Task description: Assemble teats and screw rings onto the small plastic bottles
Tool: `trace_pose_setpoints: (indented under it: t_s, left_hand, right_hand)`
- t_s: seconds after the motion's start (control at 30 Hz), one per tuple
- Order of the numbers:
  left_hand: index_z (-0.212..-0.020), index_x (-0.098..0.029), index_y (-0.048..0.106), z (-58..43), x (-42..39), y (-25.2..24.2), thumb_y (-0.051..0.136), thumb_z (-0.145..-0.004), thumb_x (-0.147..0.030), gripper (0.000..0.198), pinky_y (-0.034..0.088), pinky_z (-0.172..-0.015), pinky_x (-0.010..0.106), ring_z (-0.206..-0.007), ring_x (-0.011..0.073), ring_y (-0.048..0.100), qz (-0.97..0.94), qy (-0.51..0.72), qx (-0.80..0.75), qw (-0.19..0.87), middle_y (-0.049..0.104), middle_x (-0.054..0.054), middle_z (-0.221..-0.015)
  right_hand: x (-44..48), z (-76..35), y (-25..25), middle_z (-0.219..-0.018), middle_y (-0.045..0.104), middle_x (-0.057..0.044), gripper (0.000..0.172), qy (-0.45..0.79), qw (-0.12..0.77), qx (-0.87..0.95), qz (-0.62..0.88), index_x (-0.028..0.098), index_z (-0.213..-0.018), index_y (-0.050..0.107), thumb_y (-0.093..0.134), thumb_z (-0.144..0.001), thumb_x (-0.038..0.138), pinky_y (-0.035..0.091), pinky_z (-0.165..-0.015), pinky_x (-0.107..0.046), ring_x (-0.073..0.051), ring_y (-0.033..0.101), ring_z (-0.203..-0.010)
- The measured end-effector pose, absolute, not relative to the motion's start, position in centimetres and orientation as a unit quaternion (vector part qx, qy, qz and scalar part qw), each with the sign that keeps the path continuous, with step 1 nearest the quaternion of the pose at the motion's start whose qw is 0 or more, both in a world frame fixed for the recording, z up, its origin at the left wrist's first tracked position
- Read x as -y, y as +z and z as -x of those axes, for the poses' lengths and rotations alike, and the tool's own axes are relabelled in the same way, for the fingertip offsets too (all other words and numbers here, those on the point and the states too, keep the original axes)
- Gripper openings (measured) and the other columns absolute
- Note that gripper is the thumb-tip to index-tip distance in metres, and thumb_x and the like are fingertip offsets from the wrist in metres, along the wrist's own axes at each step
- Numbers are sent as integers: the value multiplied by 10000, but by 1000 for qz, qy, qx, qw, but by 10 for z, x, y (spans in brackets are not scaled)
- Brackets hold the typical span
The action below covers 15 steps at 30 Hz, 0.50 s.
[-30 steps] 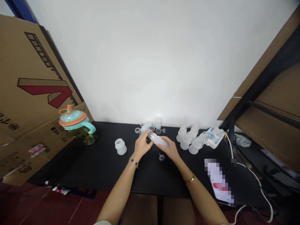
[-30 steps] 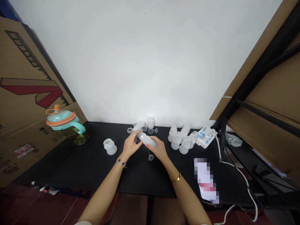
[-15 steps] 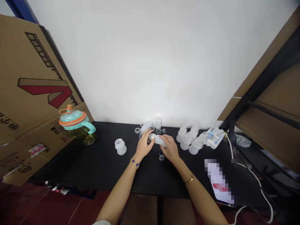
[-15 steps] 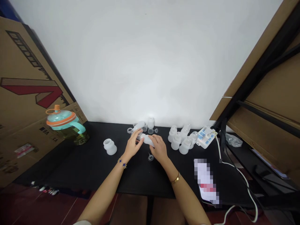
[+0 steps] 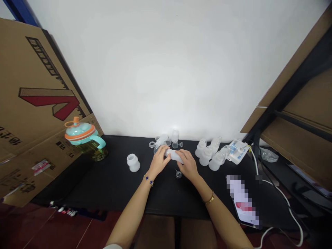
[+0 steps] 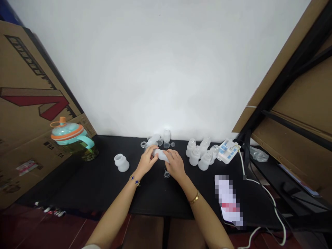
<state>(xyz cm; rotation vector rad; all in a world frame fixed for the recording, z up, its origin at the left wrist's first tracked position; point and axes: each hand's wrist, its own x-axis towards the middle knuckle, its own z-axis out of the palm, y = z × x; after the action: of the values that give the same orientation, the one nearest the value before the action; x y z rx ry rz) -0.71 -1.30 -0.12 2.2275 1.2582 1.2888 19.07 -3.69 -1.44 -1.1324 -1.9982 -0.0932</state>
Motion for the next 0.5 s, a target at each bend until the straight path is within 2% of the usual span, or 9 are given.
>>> trace_pose_setpoints:
  t_s: [0.13,0.23,0.33,0.4,0.5]
  left_hand:
    - [-1347,-251,562,4,16,1,556,-970,-329,385,595,-721,305,-930,191,685,-746,494,-420,153,572,118,-1423]
    - [-1454,-244,456,3,17,1,544,-966,-320,501,598,-705,299,-869,168,668,-733,527,-396,167,544,147,-1452]
    - [-1522,-255,363,5,16,-1,514,-948,-250,593,602,-731,305,-950,185,662,-748,518,-386,151,495,149,-1508]
    - [-1552,-268,317,6,15,-2,534,-912,-210,678,603,-737,307,-1012,203,661,-760,498,-395,136,465,144,-1539]
    - [-1565,-262,303,7,14,-3,584,-876,-182,748,605,-756,315,-1102,236,656,-767,467,-424,119,457,141,-1550]
  right_hand:
    - [37,-190,-9,-1250,652,-118,437,59,469,747,468,243,-1299,653,612,-864,233,510,-1028,-476,-298,609,-1157]
    - [36,-189,-5,-1221,685,-97,449,215,515,686,467,225,-1220,681,732,-791,350,533,-994,-453,-293,643,-1124]
    - [35,-189,-2,-1167,713,-85,540,387,508,604,477,206,-1189,695,793,-717,449,606,-744,-380,-280,694,-954]
    - [36,-188,0,-1130,718,-81,591,451,497,563,482,203,-1204,693,798,-698,489,579,-577,-317,-258,696,-841]
    - [37,-188,2,-1075,720,-74,600,456,496,556,486,202,-1191,705,802,-685,509,543,-521,-287,-249,684,-803]
